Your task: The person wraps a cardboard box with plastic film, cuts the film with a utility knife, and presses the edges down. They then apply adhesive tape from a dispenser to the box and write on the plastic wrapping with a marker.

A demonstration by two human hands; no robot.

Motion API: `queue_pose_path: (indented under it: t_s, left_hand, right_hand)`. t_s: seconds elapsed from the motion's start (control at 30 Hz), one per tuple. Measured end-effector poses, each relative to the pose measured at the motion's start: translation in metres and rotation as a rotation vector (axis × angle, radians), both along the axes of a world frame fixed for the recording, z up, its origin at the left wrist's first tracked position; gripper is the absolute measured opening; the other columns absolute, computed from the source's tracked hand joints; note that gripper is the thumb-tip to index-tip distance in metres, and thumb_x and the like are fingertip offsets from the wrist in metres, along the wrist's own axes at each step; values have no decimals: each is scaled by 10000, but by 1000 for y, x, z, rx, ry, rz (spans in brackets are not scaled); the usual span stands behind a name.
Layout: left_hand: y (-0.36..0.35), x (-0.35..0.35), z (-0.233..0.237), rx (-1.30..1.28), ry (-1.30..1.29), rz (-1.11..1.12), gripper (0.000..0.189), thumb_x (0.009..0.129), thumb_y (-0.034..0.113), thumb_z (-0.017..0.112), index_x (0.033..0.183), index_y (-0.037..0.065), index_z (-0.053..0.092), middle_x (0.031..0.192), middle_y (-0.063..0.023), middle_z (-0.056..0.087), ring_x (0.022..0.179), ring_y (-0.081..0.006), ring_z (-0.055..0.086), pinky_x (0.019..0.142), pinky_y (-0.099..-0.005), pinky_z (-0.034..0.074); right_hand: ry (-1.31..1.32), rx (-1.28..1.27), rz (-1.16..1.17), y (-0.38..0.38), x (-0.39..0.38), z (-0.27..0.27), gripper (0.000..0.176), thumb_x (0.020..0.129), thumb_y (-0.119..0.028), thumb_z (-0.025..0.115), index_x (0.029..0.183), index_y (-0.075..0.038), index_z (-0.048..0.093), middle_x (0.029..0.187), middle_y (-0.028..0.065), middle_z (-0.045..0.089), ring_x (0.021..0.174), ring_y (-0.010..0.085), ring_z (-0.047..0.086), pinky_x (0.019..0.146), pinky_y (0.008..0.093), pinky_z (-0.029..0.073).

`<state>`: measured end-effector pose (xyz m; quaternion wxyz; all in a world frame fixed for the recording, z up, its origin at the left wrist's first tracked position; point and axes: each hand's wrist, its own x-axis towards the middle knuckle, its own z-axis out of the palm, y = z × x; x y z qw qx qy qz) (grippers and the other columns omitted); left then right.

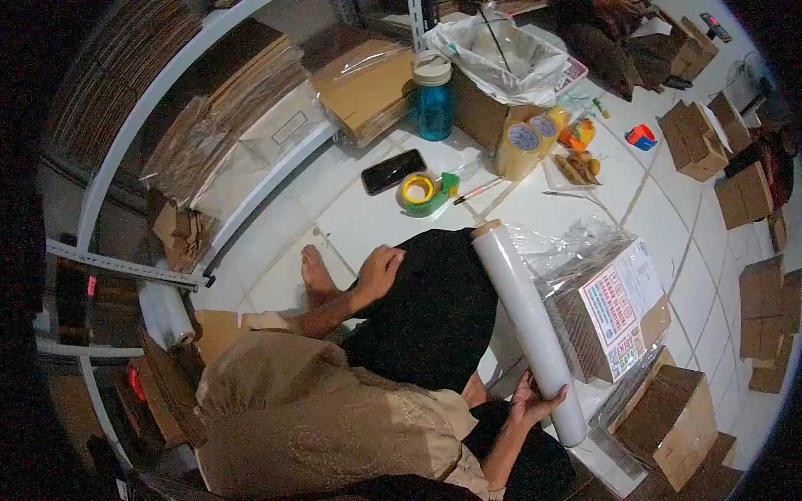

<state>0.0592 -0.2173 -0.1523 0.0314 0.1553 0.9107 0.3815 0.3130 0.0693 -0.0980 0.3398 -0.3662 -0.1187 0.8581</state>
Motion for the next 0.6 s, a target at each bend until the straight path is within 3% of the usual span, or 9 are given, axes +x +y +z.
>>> queue_pose_path:
  t_s: [0.03, 0.17, 0.37, 0.6]
  left_hand:
    - [-15, 19, 0, -5, 145, -88, 290, 856, 184, 469, 1086, 14, 515, 983, -182, 542, 938, -326, 507, 795, -385, 395]
    - [-36, 54, 9, -143, 258, -73, 410, 855, 224, 455, 1225, 52, 418, 1058, -173, 516, 947, -337, 493, 822, -449, 365]
    - [-22, 50, 1, -145, 293, -63, 392, 853, 213, 442, 1191, 13, 435, 1013, -191, 509, 927, -349, 471, 788, -435, 354]
    - [-25, 49, -14, -221, 365, -81, 387, 860, 211, 422, 1192, 11, 430, 981, -189, 507, 912, -348, 471, 789, -425, 354]
  right_hand:
    - [-3, -3, 5, -1, 1, -2, 682, 666, -395, 700, 1161, -22, 416, 1125, 141, 479, 971, 283, 514, 796, 403, 477]
    - [6, -16, -44, 3, 5, -4, 657, 648, -364, 721, 1137, -23, 444, 1102, 152, 497, 993, 289, 502, 851, 410, 440]
    - [11, -34, -42, -4, 3, 8, 686, 670, -363, 694, 1178, -34, 371, 1154, 143, 413, 1020, 306, 454, 866, 427, 422]
    - [35, -157, -64, -1, 3, -3, 714, 660, -369, 704, 1190, -42, 355, 1137, 122, 408, 1020, 285, 452, 837, 396, 449]
